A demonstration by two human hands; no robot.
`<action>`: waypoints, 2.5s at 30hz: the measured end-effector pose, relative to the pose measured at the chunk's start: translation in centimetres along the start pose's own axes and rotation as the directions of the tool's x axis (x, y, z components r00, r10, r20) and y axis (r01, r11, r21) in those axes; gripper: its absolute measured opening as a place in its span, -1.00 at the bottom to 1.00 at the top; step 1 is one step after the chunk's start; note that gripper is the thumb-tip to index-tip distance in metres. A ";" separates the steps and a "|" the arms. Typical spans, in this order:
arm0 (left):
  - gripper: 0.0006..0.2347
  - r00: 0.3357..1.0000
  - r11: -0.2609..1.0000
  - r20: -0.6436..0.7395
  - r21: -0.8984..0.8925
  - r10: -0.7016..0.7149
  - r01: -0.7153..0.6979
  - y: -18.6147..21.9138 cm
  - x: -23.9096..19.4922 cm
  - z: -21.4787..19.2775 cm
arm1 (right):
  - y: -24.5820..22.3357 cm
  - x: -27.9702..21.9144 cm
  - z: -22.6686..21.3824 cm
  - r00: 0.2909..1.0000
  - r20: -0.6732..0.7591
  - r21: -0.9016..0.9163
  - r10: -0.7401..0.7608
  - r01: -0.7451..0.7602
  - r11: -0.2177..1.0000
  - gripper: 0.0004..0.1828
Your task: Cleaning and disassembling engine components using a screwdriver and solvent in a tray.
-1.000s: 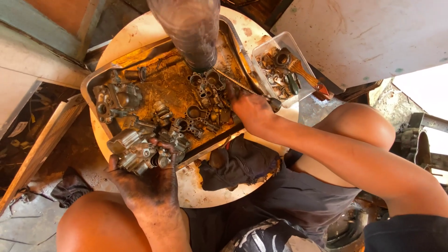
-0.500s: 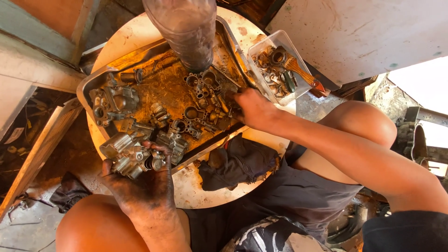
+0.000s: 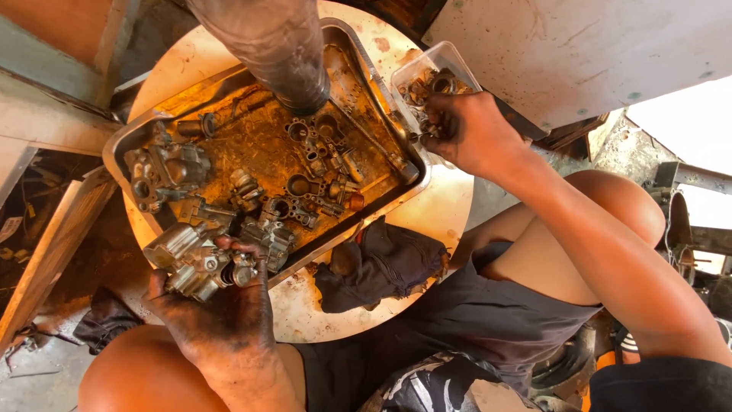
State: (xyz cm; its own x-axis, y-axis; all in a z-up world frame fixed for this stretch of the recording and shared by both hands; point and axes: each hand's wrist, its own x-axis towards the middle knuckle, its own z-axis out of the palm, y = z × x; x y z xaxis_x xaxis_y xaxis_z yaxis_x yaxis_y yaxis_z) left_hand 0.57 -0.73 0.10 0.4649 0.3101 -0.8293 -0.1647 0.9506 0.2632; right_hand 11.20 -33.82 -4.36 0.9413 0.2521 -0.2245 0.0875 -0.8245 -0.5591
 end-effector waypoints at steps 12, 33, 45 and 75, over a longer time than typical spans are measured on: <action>-0.65 1.000 1.000 -0.026 0.003 0.013 -0.013 -0.5 -0.6 0.7 | -0.6 -0.5 -1.3 0.993 0.074 0.083 -0.091 0.085 0.993 -0.78; -0.61 0.997 0.990 0.065 0.134 0.041 -0.050 0.0 0.5 -0.9 | 0.7 -0.6 -4.3 0.992 -0.124 -0.084 -0.017 0.007 0.996 -0.64; -0.64 0.999 1.000 -0.041 0.020 0.011 -0.011 -0.6 -0.5 0.5 | -6.2 0.7 -4.7 0.861 0.197 -0.298 0.469 -0.403 0.865 -0.19; -0.47 0.993 0.982 0.119 0.187 0.010 -0.032 -3.7 0.7 -2.5 | -16.0 -4.5 7.4 0.828 -0.092 0.546 -0.553 0.506 0.667 -0.24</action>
State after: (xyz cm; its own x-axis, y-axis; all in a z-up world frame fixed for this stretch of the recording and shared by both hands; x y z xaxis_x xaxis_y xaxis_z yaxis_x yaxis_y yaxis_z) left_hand -0.66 -4.04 -2.68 0.5636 0.3190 -0.7620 -0.0136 0.9259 0.3775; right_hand 3.18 -17.98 -0.33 0.7612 0.6179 0.1968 0.3570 -0.1459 -0.9226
